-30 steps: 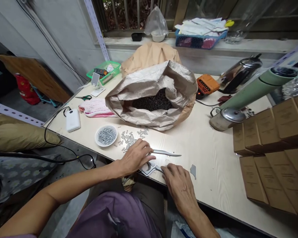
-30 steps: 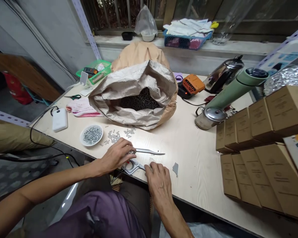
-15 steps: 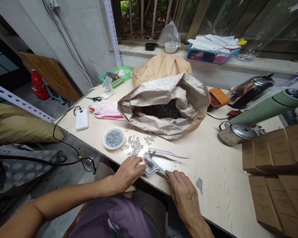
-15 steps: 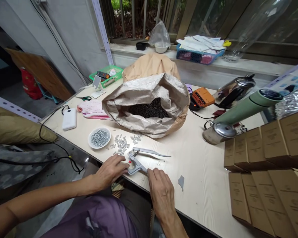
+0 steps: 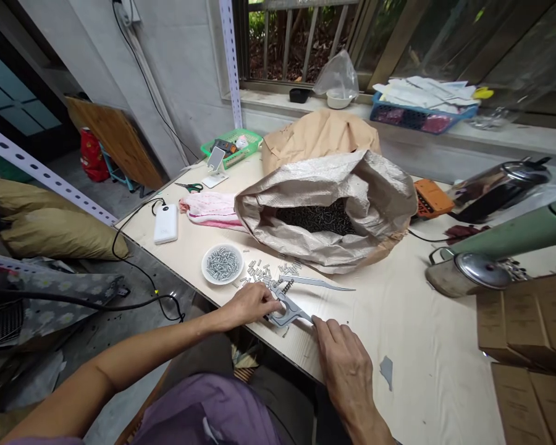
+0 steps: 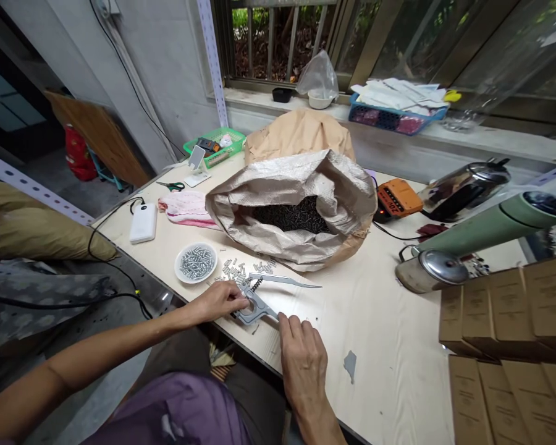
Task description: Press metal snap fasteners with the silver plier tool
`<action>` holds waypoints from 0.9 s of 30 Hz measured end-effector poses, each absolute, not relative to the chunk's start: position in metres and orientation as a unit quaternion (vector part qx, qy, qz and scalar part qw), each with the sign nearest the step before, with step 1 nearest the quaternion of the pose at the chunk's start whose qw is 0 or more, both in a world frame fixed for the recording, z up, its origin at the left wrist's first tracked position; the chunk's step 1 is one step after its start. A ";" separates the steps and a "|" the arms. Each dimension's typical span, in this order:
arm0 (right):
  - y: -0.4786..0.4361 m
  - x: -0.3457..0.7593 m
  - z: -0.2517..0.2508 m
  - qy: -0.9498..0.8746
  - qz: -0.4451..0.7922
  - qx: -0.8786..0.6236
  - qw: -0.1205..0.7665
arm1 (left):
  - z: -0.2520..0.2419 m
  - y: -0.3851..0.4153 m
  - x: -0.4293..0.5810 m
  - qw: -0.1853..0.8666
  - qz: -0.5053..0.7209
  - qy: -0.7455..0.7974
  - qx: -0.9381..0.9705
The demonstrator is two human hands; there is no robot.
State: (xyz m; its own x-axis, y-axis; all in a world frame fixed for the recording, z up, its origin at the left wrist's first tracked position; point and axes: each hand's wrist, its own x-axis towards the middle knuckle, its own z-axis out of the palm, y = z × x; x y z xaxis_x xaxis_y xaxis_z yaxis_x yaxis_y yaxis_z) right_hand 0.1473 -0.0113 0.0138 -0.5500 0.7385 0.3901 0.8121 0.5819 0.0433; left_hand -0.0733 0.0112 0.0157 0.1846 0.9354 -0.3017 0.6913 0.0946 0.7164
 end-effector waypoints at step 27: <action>-0.031 0.161 -0.005 -0.879 -0.080 -0.443 0.157 | 0.029 0.037 -0.011 0.061 0.039 0.514 0.855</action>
